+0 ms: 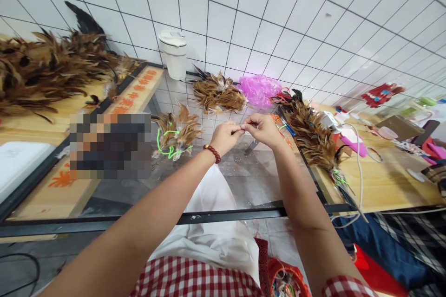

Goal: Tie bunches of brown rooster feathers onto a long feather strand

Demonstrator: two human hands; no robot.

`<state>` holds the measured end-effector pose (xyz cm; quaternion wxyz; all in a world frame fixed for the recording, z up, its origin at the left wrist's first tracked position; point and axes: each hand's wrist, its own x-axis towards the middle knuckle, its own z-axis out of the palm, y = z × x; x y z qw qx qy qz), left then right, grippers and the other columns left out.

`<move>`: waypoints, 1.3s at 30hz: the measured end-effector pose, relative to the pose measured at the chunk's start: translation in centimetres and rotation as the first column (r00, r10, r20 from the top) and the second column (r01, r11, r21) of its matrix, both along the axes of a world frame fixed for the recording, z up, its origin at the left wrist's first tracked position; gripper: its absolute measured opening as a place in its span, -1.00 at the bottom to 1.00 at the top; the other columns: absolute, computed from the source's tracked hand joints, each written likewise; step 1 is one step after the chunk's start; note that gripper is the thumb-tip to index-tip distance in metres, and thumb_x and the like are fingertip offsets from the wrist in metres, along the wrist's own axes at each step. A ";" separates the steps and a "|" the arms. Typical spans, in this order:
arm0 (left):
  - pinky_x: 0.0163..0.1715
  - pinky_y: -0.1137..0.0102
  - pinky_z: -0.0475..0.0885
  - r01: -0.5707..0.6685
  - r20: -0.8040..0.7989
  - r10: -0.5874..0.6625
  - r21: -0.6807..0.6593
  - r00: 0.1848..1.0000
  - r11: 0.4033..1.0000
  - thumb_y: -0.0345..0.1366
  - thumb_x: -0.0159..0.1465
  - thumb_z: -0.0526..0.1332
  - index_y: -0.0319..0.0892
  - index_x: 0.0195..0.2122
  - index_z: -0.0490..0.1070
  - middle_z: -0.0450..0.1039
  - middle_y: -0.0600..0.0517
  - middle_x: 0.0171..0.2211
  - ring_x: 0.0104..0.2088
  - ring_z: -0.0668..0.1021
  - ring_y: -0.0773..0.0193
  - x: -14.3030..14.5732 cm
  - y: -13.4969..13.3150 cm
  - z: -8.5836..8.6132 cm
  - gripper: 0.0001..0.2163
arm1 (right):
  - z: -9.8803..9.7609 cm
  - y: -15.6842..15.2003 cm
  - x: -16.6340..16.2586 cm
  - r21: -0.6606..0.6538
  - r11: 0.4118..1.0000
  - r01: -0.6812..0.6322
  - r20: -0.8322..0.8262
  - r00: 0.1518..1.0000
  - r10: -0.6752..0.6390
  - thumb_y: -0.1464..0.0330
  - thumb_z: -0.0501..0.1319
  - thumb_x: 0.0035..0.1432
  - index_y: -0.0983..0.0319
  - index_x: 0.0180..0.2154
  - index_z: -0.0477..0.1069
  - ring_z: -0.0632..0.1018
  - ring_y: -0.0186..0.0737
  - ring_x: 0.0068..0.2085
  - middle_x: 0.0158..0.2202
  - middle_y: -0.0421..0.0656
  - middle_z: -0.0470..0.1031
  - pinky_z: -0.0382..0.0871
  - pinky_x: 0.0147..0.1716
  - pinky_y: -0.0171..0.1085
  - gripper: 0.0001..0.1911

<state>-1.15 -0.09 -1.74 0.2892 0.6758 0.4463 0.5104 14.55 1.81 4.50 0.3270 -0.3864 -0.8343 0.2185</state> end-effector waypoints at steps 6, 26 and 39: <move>-0.39 0.42 0.27 0.084 0.254 -0.048 -0.131 0.966 0.988 -0.25 0.07 0.30 -0.19 -0.62 0.47 0.35 0.06 -0.56 -0.45 0.38 0.36 0.4 -0.4 0.6 -0.81 | -0.5 0.5 -0.1 0.021 1.000 0.010 -0.127 0.992 -0.007 0.27 0.28 0.06 0.24 -0.47 0.49 0.42 -0.30 -0.41 -0.48 -0.18 0.47 0.28 -0.37 -0.29 -0.83; -0.60 0.52 0.23 0.495 0.854 0.042 -0.339 0.518 0.800 -0.31 0.11 0.28 -0.21 -0.45 0.39 0.30 0.08 -0.54 -0.58 0.29 0.48 -0.8 -0.1 2.3 -0.90 | -2.0 1.0 -1.0 -0.414 0.907 -0.082 -0.368 0.926 -0.084 0.03 0.27 0.00 0.22 -0.42 0.34 0.34 -0.38 -0.49 -0.54 -0.26 0.36 0.22 -0.42 -0.33 -0.62; -0.59 0.45 0.17 0.172 0.385 -0.020 -0.363 0.923 0.916 -0.12 0.09 0.28 -0.20 -0.53 0.47 0.35 0.08 -0.57 -0.59 0.28 0.43 -0.7 0.0 1.4 -0.76 | -0.9 0.8 -0.6 -0.019 1.000 -0.004 -0.178 0.984 0.000 0.08 0.18 0.15 0.22 -0.46 0.31 0.32 -0.32 -0.43 -0.50 -0.23 0.32 0.21 -0.36 -0.29 -0.65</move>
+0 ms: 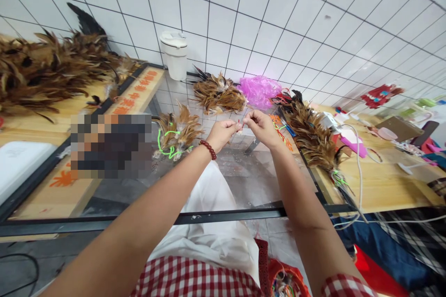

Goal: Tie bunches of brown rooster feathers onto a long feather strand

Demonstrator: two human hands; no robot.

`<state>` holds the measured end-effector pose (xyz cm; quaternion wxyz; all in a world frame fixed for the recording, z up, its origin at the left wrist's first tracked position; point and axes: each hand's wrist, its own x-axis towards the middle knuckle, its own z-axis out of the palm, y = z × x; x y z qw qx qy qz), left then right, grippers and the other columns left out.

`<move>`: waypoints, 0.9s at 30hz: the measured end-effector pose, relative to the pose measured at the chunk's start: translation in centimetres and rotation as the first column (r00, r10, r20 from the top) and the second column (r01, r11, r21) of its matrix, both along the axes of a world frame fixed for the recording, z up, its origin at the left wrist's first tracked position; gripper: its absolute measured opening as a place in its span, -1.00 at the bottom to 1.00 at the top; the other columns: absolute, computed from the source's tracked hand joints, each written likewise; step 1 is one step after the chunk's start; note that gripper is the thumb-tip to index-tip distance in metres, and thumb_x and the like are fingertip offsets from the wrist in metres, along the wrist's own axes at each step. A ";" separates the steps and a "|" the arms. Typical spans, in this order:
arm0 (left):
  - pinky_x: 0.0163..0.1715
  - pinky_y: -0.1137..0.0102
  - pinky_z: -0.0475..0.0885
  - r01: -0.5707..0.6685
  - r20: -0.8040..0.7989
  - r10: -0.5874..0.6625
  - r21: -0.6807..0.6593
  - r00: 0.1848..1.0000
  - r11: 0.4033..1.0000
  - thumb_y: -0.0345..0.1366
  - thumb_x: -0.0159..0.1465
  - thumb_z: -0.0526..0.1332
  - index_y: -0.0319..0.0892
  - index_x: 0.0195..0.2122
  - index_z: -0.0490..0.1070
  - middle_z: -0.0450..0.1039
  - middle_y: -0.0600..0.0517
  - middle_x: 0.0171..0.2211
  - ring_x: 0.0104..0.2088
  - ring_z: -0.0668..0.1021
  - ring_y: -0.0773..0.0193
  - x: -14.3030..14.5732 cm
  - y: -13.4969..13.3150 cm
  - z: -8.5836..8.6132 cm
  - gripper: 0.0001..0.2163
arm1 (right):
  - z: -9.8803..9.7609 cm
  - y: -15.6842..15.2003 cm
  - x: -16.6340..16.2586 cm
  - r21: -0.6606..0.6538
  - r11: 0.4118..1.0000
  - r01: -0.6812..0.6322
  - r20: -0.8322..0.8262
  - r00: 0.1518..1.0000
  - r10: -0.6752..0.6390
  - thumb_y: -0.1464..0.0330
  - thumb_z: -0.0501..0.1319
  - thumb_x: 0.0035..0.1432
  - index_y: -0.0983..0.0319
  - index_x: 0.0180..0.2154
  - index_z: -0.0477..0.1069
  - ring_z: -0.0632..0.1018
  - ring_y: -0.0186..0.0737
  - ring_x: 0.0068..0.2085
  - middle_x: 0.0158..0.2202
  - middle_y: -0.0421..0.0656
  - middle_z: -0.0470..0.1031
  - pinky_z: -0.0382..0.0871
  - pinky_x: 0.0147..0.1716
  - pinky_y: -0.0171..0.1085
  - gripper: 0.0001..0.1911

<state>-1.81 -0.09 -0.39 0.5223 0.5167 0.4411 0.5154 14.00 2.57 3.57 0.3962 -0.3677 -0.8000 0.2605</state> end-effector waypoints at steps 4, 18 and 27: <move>-0.37 0.42 0.31 -0.006 -0.240 0.050 0.180 0.969 0.984 -0.24 0.11 0.25 -0.21 -0.57 0.47 0.42 0.04 -0.46 -0.43 0.42 0.35 0.0 0.1 -0.2 -0.82 | 0.1 -0.6 -0.3 0.062 0.998 -0.010 0.148 0.989 0.001 0.20 0.17 0.18 0.23 -0.47 0.34 0.37 -0.30 -0.42 -0.49 -0.20 0.38 0.21 -0.36 -0.29 -0.73; -0.18 0.34 0.35 -0.005 -0.382 0.121 0.291 0.916 0.957 -0.35 0.18 0.11 -0.18 -0.60 0.39 0.37 0.02 -0.44 -0.30 0.45 0.27 0.1 0.0 -0.5 -0.79 | -0.9 0.6 0.4 -0.014 0.997 -0.079 0.056 0.995 0.080 0.28 0.20 0.14 0.20 -0.31 0.49 0.49 -0.20 -0.21 -0.29 -0.13 0.51 0.32 -0.14 -0.20 -0.85; -0.12 0.34 0.35 -0.099 -0.150 0.131 0.203 0.980 0.974 -0.31 0.16 0.13 -0.19 -0.61 0.44 0.43 0.01 -0.44 -0.27 0.47 0.26 0.3 0.2 -0.6 -0.77 | -0.3 -0.2 -0.3 0.016 0.997 -0.070 0.148 0.987 0.067 0.38 0.11 0.15 0.23 -0.44 0.36 0.42 -0.26 -0.34 -0.43 -0.17 0.43 0.27 -0.26 -0.26 -0.86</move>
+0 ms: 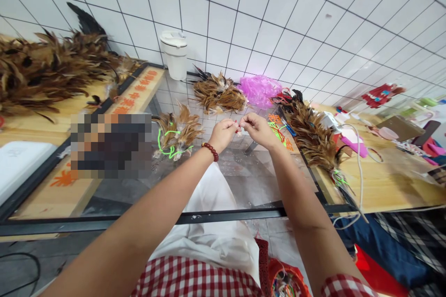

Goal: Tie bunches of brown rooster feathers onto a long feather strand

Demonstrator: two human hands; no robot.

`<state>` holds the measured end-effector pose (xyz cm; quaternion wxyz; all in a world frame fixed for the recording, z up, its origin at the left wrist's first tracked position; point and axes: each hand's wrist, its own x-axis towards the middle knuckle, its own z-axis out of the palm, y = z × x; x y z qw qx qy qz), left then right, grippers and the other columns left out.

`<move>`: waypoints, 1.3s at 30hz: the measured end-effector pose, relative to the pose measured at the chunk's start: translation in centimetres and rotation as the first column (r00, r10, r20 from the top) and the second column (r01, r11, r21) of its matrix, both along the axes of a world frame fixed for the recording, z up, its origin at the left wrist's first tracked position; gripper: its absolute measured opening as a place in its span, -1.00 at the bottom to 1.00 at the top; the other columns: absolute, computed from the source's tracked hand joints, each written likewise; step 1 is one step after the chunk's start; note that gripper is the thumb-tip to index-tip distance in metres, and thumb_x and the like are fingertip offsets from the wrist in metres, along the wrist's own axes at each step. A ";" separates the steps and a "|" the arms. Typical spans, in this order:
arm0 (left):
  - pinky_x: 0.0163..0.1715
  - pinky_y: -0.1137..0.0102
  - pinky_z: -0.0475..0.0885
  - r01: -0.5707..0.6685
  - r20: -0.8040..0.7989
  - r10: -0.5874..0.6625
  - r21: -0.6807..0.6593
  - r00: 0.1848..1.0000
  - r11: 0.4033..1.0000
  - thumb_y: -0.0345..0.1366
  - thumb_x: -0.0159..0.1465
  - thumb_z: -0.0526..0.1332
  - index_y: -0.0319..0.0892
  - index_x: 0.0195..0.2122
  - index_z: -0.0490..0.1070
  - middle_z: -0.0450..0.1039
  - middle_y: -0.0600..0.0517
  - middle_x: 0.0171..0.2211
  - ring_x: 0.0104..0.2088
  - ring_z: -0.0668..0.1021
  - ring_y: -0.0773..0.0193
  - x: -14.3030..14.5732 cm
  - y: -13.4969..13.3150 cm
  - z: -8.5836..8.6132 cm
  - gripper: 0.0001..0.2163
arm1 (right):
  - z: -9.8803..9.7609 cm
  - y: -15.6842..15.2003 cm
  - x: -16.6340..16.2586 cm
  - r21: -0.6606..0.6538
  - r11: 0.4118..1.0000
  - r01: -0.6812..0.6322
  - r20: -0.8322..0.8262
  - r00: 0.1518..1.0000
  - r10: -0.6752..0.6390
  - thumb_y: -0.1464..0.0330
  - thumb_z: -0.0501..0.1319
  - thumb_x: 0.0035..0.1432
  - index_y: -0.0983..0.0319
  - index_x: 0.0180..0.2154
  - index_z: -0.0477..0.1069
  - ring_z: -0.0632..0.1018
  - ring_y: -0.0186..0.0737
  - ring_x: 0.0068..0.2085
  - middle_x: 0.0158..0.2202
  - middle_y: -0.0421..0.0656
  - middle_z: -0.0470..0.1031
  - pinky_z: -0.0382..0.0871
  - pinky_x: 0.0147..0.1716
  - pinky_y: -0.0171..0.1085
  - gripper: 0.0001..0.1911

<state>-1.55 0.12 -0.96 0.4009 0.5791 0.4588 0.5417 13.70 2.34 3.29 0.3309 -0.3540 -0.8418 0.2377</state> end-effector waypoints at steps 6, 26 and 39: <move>-0.15 0.38 0.36 0.011 0.261 0.020 -0.118 0.965 0.993 -0.31 0.03 0.26 -0.21 -0.59 0.48 0.49 0.02 -0.42 -0.29 0.49 0.30 0.0 -0.1 0.6 -0.89 | -0.1 0.1 0.2 -0.059 0.998 0.031 -0.070 0.997 -0.036 0.29 0.16 0.14 0.24 -0.43 0.38 0.40 -0.29 -0.36 -0.44 -0.18 0.42 0.27 -0.30 -0.27 -0.83; -0.07 0.28 0.30 -0.129 -0.386 0.300 0.410 0.872 0.903 -0.43 0.16 0.15 -0.17 -0.38 0.45 0.45 -0.06 -0.25 -0.16 0.45 0.18 -1.0 -0.5 0.9 -0.90 | -1.4 0.0 -1.7 -0.571 0.817 -0.082 -0.398 0.898 -0.188 0.31 0.40 -0.22 0.28 -0.27 0.47 0.49 -0.36 -0.51 -0.54 -0.26 0.49 0.41 -0.40 -0.29 -0.62; -0.20 0.41 0.42 -0.179 -0.133 0.305 0.571 0.943 0.802 -0.34 0.27 0.14 -0.13 -0.25 0.57 0.57 0.00 -0.31 -0.27 0.55 0.32 -1.3 0.1 -0.2 -0.81 | -0.4 -0.4 -1.7 -0.671 0.689 -0.273 -0.572 0.782 -0.247 0.21 0.42 -0.18 0.27 -0.34 0.53 0.46 -0.44 -0.56 -0.52 -0.22 0.54 0.35 -0.52 -0.41 -0.66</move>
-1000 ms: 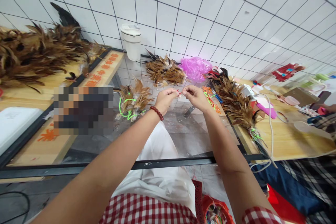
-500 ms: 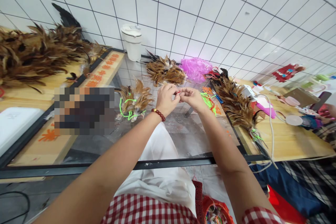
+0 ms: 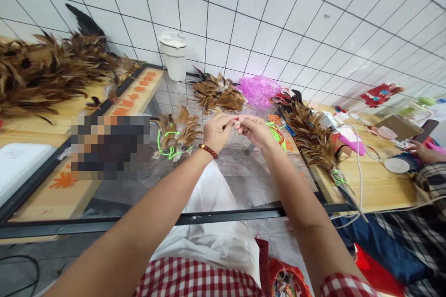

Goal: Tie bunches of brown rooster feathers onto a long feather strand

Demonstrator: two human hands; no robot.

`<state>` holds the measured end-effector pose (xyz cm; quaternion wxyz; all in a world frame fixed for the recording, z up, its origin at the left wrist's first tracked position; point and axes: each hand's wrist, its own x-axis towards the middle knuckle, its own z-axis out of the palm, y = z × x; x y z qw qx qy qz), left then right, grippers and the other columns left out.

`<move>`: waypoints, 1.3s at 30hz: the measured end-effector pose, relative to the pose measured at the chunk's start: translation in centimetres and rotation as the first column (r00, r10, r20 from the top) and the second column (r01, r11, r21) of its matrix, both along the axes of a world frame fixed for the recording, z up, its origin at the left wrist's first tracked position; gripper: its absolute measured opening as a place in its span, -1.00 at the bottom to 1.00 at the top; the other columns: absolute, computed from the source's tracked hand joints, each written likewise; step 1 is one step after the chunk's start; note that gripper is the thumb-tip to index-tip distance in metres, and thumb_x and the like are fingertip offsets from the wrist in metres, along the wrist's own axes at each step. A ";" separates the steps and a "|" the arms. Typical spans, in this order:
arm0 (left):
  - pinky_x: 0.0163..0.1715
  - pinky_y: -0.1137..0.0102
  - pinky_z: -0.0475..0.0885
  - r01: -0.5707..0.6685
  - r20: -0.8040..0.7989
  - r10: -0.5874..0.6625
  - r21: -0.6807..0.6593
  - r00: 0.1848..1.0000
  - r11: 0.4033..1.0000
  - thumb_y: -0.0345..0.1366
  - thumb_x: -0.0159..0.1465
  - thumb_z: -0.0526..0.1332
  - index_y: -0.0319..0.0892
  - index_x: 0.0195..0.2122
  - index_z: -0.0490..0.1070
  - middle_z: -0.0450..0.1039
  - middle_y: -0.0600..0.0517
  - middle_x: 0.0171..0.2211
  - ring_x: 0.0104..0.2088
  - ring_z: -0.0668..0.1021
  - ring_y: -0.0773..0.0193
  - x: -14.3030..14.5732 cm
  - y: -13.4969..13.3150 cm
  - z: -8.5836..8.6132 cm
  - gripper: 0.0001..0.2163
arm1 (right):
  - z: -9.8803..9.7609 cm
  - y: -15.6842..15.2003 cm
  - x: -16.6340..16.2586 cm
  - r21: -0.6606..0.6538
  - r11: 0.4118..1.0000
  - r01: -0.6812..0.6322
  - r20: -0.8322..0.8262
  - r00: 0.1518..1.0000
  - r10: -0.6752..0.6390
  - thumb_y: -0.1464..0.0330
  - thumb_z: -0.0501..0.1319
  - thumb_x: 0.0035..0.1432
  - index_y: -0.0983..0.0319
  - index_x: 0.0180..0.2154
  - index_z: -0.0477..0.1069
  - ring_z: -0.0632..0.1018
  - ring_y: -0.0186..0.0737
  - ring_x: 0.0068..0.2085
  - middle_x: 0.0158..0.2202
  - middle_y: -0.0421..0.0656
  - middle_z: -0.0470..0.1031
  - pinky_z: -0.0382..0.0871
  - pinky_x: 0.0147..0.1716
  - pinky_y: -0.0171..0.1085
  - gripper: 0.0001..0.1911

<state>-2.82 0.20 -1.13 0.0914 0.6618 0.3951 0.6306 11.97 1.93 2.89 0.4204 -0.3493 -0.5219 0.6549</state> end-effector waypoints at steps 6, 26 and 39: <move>-0.26 0.41 0.41 0.013 0.000 -0.013 0.007 1.000 1.000 -0.35 0.23 0.19 -0.13 -0.31 0.58 0.56 0.02 -0.37 -0.33 0.54 0.33 0.1 0.3 -0.3 -0.84 | -0.1 0.0 0.4 0.034 0.999 0.001 0.087 0.996 -0.004 0.20 0.44 -0.19 0.27 -0.40 0.46 0.42 -0.47 -0.57 -0.54 -0.24 0.51 0.30 -0.54 -0.44 -0.66; -0.32 0.35 0.41 0.167 0.340 -0.044 -0.341 0.940 0.925 -0.31 0.25 0.09 -0.17 -0.39 0.35 0.50 0.01 -0.41 -0.46 0.49 0.32 1.0 0.0 0.5 -0.89 | -2.2 1.9 0.3 0.212 0.948 0.238 0.260 0.921 -0.289 0.22 0.23 0.00 0.24 -0.43 0.32 0.34 -0.45 -0.62 -0.55 -0.27 0.39 0.19 -0.58 -0.39 -0.78; -0.78 0.55 0.06 0.384 0.586 -0.004 -0.526 0.810 0.759 -0.34 0.20 0.17 -0.17 -0.41 0.28 0.22 0.22 -0.69 -0.79 0.21 0.51 1.3 0.5 0.2 -0.92 | -1.7 0.3 -0.3 0.575 0.818 0.016 0.387 0.876 -0.289 0.08 0.32 -0.02 0.23 -0.29 0.48 0.28 -0.39 -0.51 -0.53 -0.28 0.30 0.20 -0.46 -0.34 -0.63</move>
